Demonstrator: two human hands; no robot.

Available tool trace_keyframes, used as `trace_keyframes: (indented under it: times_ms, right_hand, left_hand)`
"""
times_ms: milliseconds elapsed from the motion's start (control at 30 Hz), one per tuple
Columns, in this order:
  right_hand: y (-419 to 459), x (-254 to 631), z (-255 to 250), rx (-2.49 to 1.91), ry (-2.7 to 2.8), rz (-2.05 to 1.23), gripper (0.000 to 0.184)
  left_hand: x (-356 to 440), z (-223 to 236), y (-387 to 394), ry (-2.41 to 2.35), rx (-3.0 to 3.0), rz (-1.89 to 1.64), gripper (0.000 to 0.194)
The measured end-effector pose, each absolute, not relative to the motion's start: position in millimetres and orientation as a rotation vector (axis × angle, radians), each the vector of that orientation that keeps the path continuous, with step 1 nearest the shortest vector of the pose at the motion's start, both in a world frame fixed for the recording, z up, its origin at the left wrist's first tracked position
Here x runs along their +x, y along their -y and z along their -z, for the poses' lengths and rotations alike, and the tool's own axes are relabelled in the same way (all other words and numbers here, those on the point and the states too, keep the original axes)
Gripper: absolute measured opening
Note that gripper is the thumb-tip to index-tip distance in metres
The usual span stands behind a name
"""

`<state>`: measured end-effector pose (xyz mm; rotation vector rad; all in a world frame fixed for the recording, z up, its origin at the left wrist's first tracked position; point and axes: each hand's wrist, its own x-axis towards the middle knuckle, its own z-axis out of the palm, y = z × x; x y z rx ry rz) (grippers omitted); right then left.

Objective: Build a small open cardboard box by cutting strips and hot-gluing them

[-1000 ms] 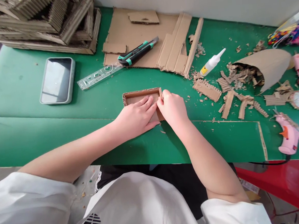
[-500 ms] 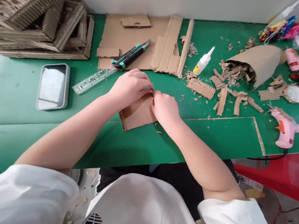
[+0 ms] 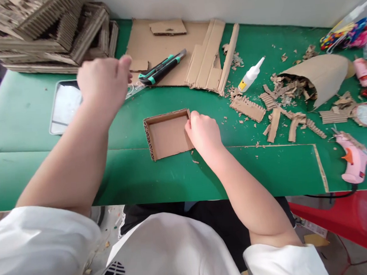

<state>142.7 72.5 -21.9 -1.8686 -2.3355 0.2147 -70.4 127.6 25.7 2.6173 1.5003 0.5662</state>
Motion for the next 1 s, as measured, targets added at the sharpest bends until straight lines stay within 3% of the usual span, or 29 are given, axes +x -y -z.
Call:
trace_keyframes:
  times_ms: [233, 433, 600, 1000]
  right_hand:
    - [-72.9, 143.4, 19.0, -1.913, 2.319, -0.24, 0.016]
    - [-73.4, 145.1, 19.3, -1.913, 2.294, -0.272, 0.019]
    - [-76.5, 147.9, 19.8, -1.852, 2.288, -0.347, 0.022]
    - [-82.0, 156.4, 22.7, -1.688, 2.212, -0.54, 0.029]
  left_hand:
    - [-29.7, -4.7, -42.7, -1.559, 2.673, -0.523, 0.036]
    - [4.7, 6.2, -8.8, -1.495, 2.765, 0.177, 0.071]
    - [2.4, 7.8, -16.2, -1.447, 2.764, 0.244, 0.057]
    - [-0.9, 7.1, -15.4, -1.407, 2.732, 0.293, 0.06]
